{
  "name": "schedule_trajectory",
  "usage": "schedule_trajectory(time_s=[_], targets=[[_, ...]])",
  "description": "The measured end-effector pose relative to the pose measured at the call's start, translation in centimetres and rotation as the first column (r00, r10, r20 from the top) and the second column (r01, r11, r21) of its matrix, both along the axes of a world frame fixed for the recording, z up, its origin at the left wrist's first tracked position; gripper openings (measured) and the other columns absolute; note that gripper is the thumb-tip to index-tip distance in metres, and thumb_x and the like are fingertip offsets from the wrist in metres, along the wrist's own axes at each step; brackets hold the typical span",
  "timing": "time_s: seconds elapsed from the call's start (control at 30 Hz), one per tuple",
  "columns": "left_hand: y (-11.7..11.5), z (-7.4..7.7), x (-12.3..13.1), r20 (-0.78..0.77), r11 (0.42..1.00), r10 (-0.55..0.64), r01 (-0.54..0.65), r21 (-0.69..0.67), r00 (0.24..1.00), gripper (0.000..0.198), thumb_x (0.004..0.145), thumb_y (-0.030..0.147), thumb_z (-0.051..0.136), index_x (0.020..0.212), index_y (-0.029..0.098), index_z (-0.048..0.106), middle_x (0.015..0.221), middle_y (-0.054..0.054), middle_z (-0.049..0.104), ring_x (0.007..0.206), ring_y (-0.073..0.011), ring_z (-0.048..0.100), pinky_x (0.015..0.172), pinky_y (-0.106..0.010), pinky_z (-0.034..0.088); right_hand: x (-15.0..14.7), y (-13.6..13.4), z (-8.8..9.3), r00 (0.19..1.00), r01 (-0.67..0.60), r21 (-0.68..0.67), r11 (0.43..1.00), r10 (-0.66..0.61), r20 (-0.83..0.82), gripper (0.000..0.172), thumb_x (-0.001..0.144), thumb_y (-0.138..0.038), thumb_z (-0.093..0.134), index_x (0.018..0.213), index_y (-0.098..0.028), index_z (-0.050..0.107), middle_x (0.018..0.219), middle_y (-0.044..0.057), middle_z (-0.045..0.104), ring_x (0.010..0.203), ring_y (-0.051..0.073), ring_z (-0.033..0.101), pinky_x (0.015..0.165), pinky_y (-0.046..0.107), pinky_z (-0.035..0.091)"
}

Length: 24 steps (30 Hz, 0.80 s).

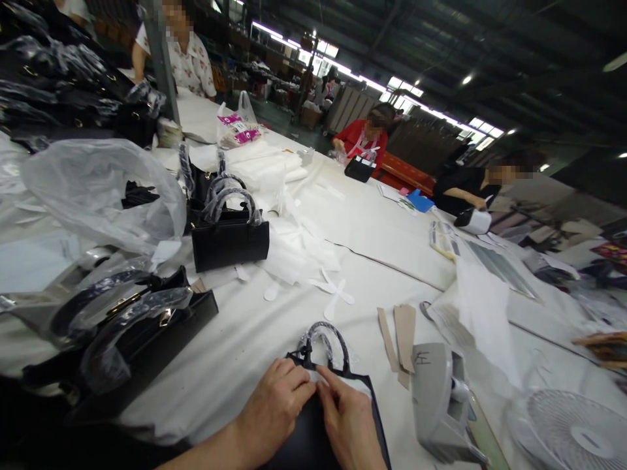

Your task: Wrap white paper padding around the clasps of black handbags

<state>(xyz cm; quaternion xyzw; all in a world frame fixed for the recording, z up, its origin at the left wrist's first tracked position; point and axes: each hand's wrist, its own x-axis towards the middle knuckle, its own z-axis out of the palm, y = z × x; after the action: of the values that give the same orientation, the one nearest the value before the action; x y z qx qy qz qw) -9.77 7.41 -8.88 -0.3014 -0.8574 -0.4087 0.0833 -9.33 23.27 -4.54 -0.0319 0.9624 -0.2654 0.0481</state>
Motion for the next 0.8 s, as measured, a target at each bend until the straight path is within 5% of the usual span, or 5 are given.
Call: schedule_trajectory(time_s=[0.13,0.37,0.5,0.63,0.8], targets=[[0.0,0.0,0.0,0.002,1.000,0.004,-0.004,0.007,1.000,0.026,0.093,0.005,0.043,0.105,0.019,0.062,0.094,-0.003,0.062,0.085,-0.0218,0.051,0.076,-0.038,0.045,0.3,0.2,-0.5,0.998,0.049,-0.003,0.999,-0.049,-0.043,0.036,0.095,-0.041,0.041,0.102,-0.020,0.069,0.066,0.005,0.071,0.059,0.021,0.067,0.058,0.027,0.049],[0.3,-0.5,-0.1,0.006,0.998,0.021,-0.021,0.057,1.000,0.025,0.092,0.005,0.043,0.102,0.018,0.062,0.092,-0.004,0.062,0.085,-0.0217,0.052,0.076,-0.038,0.045,0.6,1.2,-1.0,0.978,-0.196,0.312,0.930,0.207,0.000,0.041,0.095,-0.014,0.035,0.123,-0.026,0.062,0.094,0.005,0.075,0.079,0.021,0.073,0.063,0.025,0.051],[0.2,-0.3,-0.2,0.038,0.995,0.022,-0.026,0.099,0.999,0.027,0.092,0.004,0.043,0.101,0.019,0.064,0.092,-0.004,0.063,0.086,-0.0213,0.053,0.078,-0.037,0.045,0.7,2.0,-0.8,0.958,-0.247,0.595,0.765,0.284,0.032,0.048,0.088,-0.010,0.051,0.130,-0.034,0.053,0.086,0.000,0.075,0.063,0.020,0.071,0.047,0.025,0.043],[0.1,-0.2,-0.4,0.082,0.986,0.009,-0.023,0.163,0.997,0.031,0.090,0.001,0.043,0.099,0.020,0.065,0.092,-0.004,0.065,0.086,-0.0205,0.054,0.079,-0.035,0.047,-0.6,1.9,0.2,0.903,-0.244,0.740,0.627,0.424,-0.062,0.036,0.085,-0.017,0.063,0.118,-0.032,0.059,0.077,0.002,0.067,0.065,0.020,0.065,0.054,0.028,0.042],[0.5,-0.1,-0.7,0.142,0.969,0.031,-0.064,0.237,0.989,0.025,0.092,0.006,0.046,0.092,0.020,0.067,0.090,-0.004,0.066,0.084,-0.0199,0.058,0.075,-0.033,0.049,-3.9,2.1,1.6,0.657,-0.547,0.723,0.422,0.752,0.058,0.007,0.089,-0.016,0.054,0.094,-0.019,0.059,0.086,0.007,0.063,0.079,0.023,0.059,0.067,0.035,0.042]])
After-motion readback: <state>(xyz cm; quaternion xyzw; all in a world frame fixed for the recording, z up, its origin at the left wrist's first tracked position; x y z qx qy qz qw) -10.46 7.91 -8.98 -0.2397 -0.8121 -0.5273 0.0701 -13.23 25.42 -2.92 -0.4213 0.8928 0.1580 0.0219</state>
